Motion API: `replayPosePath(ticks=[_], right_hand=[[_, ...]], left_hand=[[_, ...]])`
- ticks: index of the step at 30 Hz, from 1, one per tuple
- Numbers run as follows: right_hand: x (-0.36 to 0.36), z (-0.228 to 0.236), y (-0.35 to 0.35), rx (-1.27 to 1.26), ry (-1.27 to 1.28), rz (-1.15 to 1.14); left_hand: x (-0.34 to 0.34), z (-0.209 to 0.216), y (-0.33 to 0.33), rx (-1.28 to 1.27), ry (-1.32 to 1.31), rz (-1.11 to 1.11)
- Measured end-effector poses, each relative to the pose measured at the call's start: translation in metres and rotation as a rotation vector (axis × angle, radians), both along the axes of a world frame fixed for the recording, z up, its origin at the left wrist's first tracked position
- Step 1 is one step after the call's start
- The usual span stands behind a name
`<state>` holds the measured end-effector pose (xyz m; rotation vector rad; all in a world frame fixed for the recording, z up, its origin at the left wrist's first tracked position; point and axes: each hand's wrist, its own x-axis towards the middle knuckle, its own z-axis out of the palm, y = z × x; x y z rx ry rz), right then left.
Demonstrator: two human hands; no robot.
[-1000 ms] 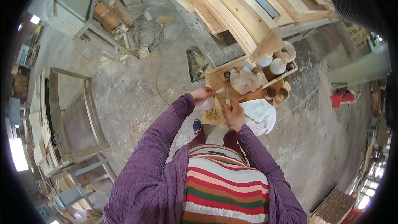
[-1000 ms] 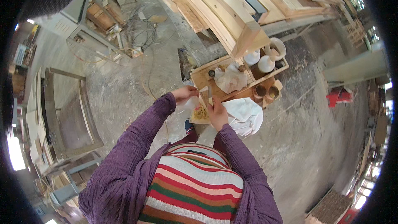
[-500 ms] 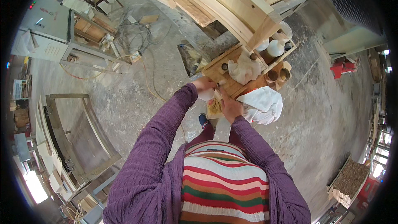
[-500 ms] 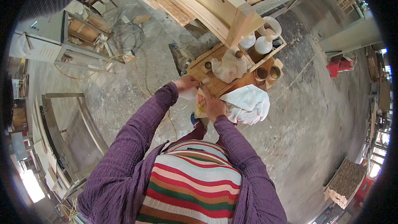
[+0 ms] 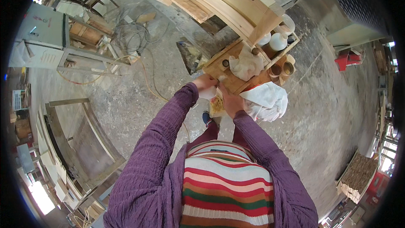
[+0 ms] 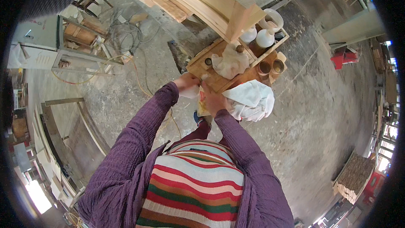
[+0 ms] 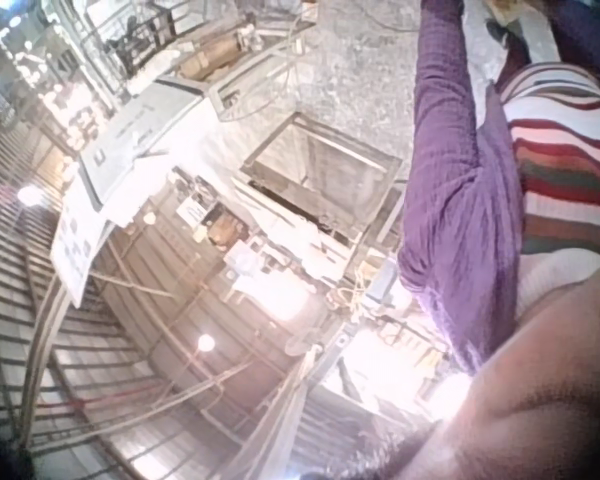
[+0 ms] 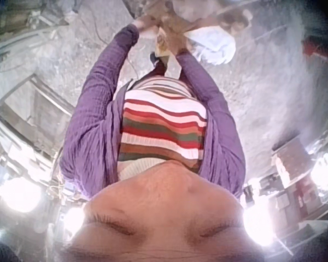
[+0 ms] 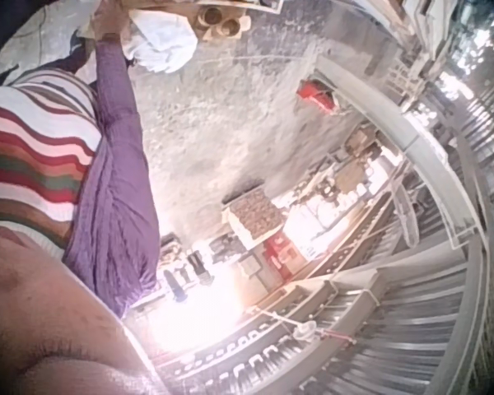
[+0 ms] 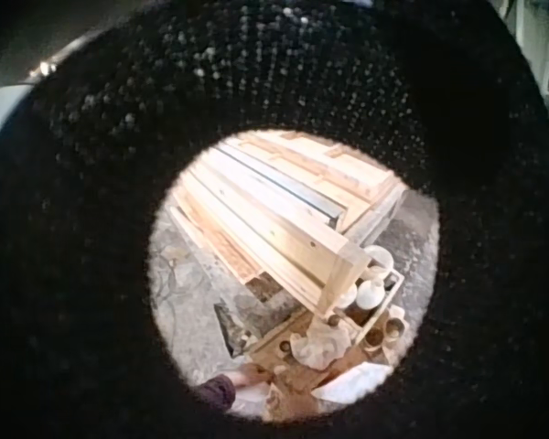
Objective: The person scoops a white powder from a container into a yellow bucket and stirs it with a wooden stick. They then walk through a workshop, open a small plastic bag, and place a white container on a wooden workbench. Finally, they pick up a thin wooden stick from a bundle and break it in half.
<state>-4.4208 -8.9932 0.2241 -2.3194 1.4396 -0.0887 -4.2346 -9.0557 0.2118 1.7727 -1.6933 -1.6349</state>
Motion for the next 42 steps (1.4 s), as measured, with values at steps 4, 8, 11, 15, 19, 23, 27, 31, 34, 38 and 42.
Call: replayPosePath(ticks=[4,8,11,15,19,23,27,31,34,38,42], right_hand=[[0.001,0.001,-0.001,-0.096,0.025,-0.003],[0.001,-0.012,0.0,-0.38,-0.079,-0.022],[0.008,-0.009,0.0,-0.277,0.01,-0.022],[-0.005,-0.008,0.008,-0.127,-0.035,-0.017],[-0.002,-0.006,0.004,-0.15,0.035,-0.023],[0.004,0.011,0.001,0.13,0.118,0.02],[-0.012,-0.004,0.01,-0.129,0.049,0.024],[-0.017,0.001,0.021,-0.123,0.102,0.003],[-0.017,0.008,0.024,0.011,-0.008,-0.045],[-0.021,0.024,0.014,0.14,-0.215,-0.156],[0.002,0.013,-0.018,-0.072,-0.568,-0.153]], left_hand=[[-0.003,0.005,0.001,-0.024,-0.031,-0.011],[-0.004,0.0,0.002,-0.071,-0.084,0.009],[-0.002,-0.007,0.004,-0.074,-0.098,-0.002],[-0.003,-0.005,0.005,-0.131,-0.103,-0.006],[-0.01,0.0,0.003,-0.1,-0.102,-0.022],[-0.002,-0.004,0.009,-0.006,-0.002,0.067],[-0.008,-0.004,0.006,-0.044,0.021,0.043],[-0.004,-0.013,0.016,0.048,0.203,0.252],[0.006,-0.017,0.022,0.223,0.453,0.41],[0.024,-0.004,0.039,0.481,0.761,0.571],[0.046,-0.011,0.08,0.494,1.265,0.761]])
